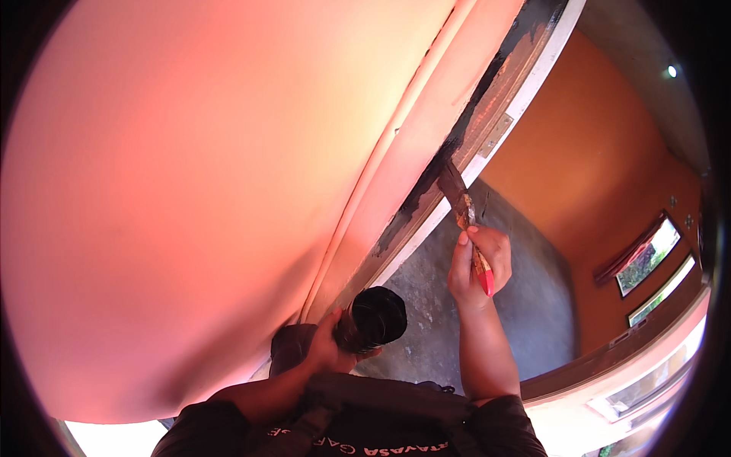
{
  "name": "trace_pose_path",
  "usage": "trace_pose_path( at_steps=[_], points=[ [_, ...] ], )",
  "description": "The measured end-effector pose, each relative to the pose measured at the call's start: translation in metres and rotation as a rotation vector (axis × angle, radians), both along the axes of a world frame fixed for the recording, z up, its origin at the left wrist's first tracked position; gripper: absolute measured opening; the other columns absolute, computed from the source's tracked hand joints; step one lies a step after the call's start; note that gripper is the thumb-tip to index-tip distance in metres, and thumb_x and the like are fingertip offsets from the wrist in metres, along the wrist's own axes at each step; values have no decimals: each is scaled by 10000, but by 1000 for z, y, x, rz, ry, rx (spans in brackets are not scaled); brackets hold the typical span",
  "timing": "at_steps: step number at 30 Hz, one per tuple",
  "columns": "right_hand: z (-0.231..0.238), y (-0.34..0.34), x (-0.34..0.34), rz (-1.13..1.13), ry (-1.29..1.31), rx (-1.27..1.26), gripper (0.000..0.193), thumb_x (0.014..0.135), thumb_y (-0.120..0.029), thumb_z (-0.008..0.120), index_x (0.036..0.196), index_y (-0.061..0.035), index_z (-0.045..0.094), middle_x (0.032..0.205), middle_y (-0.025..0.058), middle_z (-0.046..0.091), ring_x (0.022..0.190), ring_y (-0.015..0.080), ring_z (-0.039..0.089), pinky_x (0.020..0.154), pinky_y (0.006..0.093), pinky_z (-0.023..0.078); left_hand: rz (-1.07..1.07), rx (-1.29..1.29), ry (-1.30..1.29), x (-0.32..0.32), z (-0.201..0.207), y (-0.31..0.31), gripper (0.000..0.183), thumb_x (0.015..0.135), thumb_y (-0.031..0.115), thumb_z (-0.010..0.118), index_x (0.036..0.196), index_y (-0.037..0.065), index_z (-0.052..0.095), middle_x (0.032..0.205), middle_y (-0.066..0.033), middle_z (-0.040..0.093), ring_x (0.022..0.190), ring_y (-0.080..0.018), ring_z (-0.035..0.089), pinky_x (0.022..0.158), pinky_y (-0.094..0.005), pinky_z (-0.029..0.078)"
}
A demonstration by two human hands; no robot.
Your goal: The person paints a door frame black using a paintbrush and a small paint can. They repeatedly dip the brush into the can and apply paint along the vertical and horizontal edges of the frame. The person briefly walks outside to retrieve a cloth, then returns to continue painting.
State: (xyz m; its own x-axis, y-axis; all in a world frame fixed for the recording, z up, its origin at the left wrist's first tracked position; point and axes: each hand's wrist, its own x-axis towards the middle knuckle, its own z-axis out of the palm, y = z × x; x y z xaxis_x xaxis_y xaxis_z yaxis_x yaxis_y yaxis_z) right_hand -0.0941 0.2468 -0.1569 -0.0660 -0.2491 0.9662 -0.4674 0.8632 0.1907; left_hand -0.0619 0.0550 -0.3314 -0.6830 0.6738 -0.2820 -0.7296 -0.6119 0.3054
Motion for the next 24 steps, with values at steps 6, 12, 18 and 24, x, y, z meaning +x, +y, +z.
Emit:
trace_pose_path(
  at_steps=[6, 12, 18, 24],
  points=[
    [-20, 4, 15, 39, -132, 3, 250, 751, 65, 734, 956, -51, 651, 821, 109, 656, 674, 234, 661, 584, 317, 516, 32, 11, 27, 6, 1, -3, 545, 1000, 534, 317, 1392, 199, 495, 1375, -82, 561, 1244, -321, 545, 1008, -616, 402],
    [-48, 17, 52, 96, -212, -353, 168, 823, 11, 724, 956, -42, 638, 860, 103, 651, 667, 211, 648, 591, 322, 524, 17, 22, 35, 0, -10, 0, 611, 972, 589, 288, 1427, 221, 463, 1417, -86, 523, 1259, -340, 519, 1001, -603, 397],
    [-59, 34, 79, 618, -279, -1145, 106, 940, -84, 643, 1032, -56, 597, 893, 69, 622, 688, 174, 620, 594, 331, 540, 1, 159, 40, -3, -30, 2, 610, 958, 602, 316, 1402, 223, 494, 1412, -108, 527, 1277, -364, 494, 1037, -597, 370],
    [-83, 39, 115, 843, -422, -1546, 123, 970, -240, 635, 1022, -141, 583, 792, 6, 589, 621, 133, 563, 579, 335, 515, -173, 570, 31, -8, -47, 9, 711, 914, 634, 321, 1432, 173, 475, 1392, -158, 535, 1247, -404, 511, 1001, -572, 415]
  ],
)
